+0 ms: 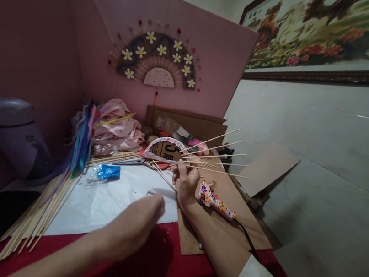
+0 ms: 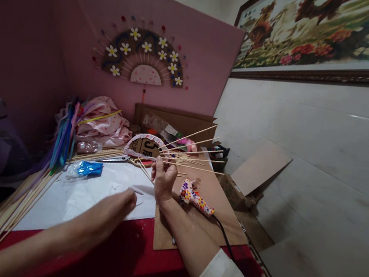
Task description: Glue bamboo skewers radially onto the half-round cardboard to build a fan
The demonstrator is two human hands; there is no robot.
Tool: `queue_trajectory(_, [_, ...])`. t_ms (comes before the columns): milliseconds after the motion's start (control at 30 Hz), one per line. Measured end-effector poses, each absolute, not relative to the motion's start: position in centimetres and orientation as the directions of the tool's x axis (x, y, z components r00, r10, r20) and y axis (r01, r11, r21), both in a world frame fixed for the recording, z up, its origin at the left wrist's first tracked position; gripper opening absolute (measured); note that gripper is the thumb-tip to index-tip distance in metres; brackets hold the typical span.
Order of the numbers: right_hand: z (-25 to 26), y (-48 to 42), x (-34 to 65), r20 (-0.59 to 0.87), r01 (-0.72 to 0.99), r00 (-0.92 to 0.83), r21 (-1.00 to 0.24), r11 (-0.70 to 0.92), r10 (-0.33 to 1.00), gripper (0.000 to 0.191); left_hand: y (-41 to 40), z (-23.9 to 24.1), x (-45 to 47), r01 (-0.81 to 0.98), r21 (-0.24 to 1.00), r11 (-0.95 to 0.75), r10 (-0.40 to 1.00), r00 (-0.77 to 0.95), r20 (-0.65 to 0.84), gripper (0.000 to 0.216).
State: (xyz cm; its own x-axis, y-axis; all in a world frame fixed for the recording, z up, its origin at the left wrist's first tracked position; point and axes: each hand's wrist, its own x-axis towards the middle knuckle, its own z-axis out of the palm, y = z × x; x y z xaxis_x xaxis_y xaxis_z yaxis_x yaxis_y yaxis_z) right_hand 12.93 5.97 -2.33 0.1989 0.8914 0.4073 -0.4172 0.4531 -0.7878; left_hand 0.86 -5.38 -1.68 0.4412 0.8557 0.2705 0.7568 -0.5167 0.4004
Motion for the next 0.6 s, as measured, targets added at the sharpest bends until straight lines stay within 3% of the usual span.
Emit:
queue_trajectory(133, [-2.3,5.8,13.0,0.407,-0.406,0.199,-0.794,0.453,0.891,0.028,-10.9,-4.1,2.3,0.596,0.321,-0.736,0.671,0.707,0.223,0.019])
queue_trajectory(200, [-2.3,5.7,13.0,0.417,-0.397,0.200,-0.793,0.462,0.887,0.029,-11.8,-4.6,2.4,0.500,0.338,-0.798,0.585,0.777,0.231,0.024])
queue_trajectory(300, [-2.3,5.5,13.0,0.424,-0.386,0.194,-0.796,0.466,0.885,0.030,-11.0,-3.9,1.0,0.567,0.435,-0.700,0.703,0.653,0.280,0.031])
queue_trajectory(400, [-2.4,5.3,12.9,0.425,-0.381,0.186,-0.800,0.464,0.886,0.029,-9.6,-3.5,-1.1,0.758,0.372,-0.536,0.844,0.467,0.265,0.036])
queue_trajectory(500, [-2.4,5.2,13.0,0.434,-0.371,0.173,-0.803,0.467,0.884,0.029,-9.8,-4.3,-2.0,0.768,0.325,-0.552,0.832,0.532,0.157,0.067])
queue_trajectory(600, [-2.3,5.1,13.0,0.449,-0.365,0.166,-0.799,0.478,0.878,0.028,-11.5,-4.9,-1.4,0.638,0.398,-0.659,0.714,0.697,0.065,0.071])
